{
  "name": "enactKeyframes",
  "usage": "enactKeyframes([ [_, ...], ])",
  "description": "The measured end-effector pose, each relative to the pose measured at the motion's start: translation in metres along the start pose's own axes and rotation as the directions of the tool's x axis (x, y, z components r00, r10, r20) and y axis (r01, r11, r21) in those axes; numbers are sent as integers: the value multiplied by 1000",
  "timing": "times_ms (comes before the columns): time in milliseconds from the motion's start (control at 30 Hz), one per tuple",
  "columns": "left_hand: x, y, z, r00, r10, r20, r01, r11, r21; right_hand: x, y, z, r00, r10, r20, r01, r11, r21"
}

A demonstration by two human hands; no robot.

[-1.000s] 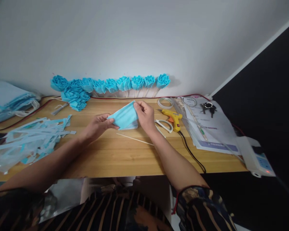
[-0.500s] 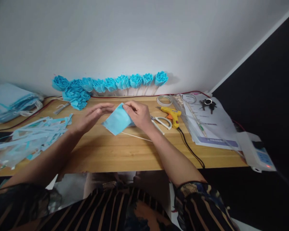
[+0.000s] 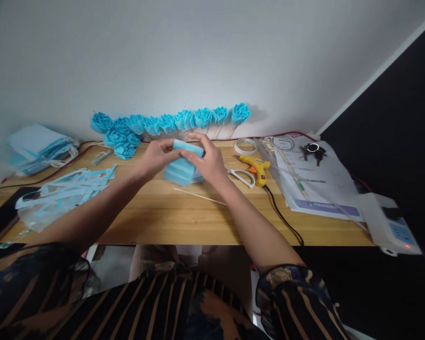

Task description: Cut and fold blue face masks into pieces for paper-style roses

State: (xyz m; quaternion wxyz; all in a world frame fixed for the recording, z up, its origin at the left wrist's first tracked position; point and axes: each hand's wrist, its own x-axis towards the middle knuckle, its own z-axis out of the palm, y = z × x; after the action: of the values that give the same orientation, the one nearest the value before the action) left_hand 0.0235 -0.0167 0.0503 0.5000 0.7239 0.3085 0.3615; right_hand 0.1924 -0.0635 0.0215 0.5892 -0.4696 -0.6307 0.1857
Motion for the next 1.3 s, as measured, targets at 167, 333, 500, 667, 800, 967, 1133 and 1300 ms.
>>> enactKeyframes([
  [167,11,2,3,982,70,-173,-101,979,-175,3,19,6,952,231,200,-281,920,274],
  [333,17,2,1,967,68,-247,-137,953,-272,-2,26,10,938,255,234,-271,962,38],
  [500,21,-5,1,927,72,-368,-189,937,-293,-5,21,14,963,209,171,-158,950,-268],
  [667,29,-21,11,847,103,-521,-272,927,-259,-15,16,25,967,183,177,-101,915,-391],
  [800,35,-33,17,768,201,-609,-315,945,-86,-21,12,33,953,196,229,-94,914,-394],
  [967,35,-38,10,742,300,-600,-317,945,80,-13,10,22,895,236,378,-136,952,-273],
  [1133,21,-43,10,778,404,-481,-330,914,235,2,12,2,953,210,218,-249,953,170],
  [1300,10,-52,21,839,419,-347,-310,892,329,4,10,2,986,163,32,-165,979,120],
])
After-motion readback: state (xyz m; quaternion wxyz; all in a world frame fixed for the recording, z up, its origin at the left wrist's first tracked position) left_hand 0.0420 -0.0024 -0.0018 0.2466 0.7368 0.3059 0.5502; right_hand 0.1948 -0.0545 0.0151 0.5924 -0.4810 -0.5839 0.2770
